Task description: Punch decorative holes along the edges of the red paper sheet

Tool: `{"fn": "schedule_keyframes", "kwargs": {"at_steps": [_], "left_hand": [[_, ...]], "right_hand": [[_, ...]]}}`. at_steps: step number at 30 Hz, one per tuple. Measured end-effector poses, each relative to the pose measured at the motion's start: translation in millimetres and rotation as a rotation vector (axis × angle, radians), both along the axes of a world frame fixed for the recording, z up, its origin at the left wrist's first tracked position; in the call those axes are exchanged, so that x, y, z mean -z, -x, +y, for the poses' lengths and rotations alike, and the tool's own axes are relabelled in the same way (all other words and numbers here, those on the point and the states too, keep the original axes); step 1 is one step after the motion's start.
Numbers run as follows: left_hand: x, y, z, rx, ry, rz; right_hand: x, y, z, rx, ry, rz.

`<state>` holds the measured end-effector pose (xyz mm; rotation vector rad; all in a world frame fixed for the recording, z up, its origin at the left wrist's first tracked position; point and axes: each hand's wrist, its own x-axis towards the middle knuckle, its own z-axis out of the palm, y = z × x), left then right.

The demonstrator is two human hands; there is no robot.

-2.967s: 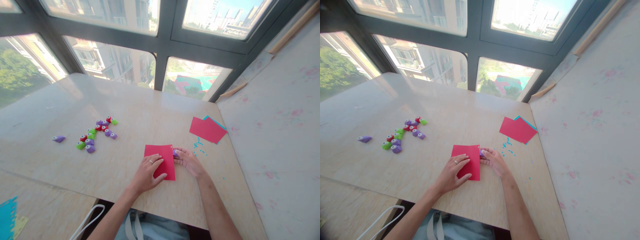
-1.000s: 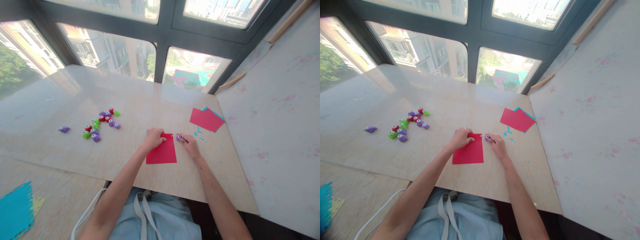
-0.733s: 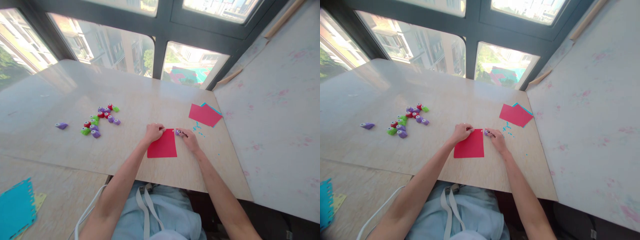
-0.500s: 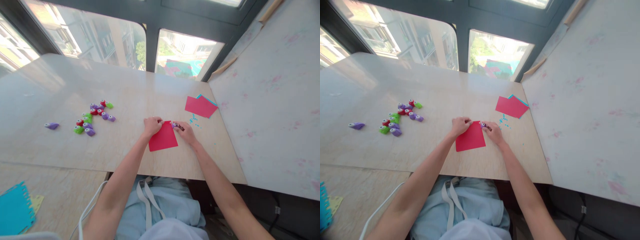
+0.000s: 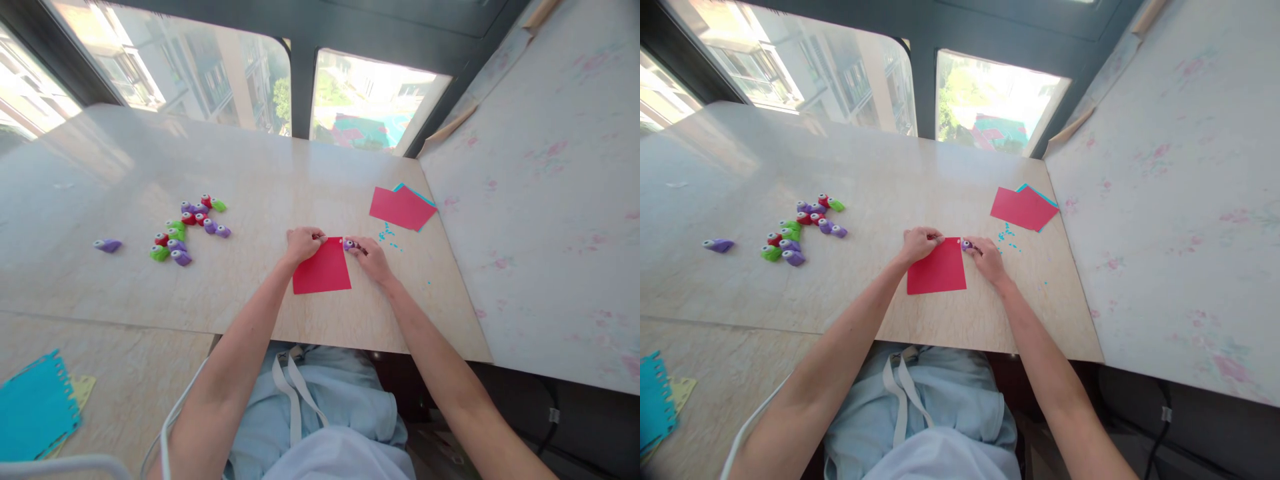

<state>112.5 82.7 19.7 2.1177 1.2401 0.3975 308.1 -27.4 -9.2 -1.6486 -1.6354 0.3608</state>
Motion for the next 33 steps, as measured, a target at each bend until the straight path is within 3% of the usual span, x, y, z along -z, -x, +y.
{"fn": "schedule_keyframes", "kwargs": {"at_steps": [33], "left_hand": [[-9.5, -10.0, 10.3, 0.028, 0.099, 0.120]], "right_hand": [[-4.5, 0.6, -2.8, 0.027, 0.072, 0.037]]}}
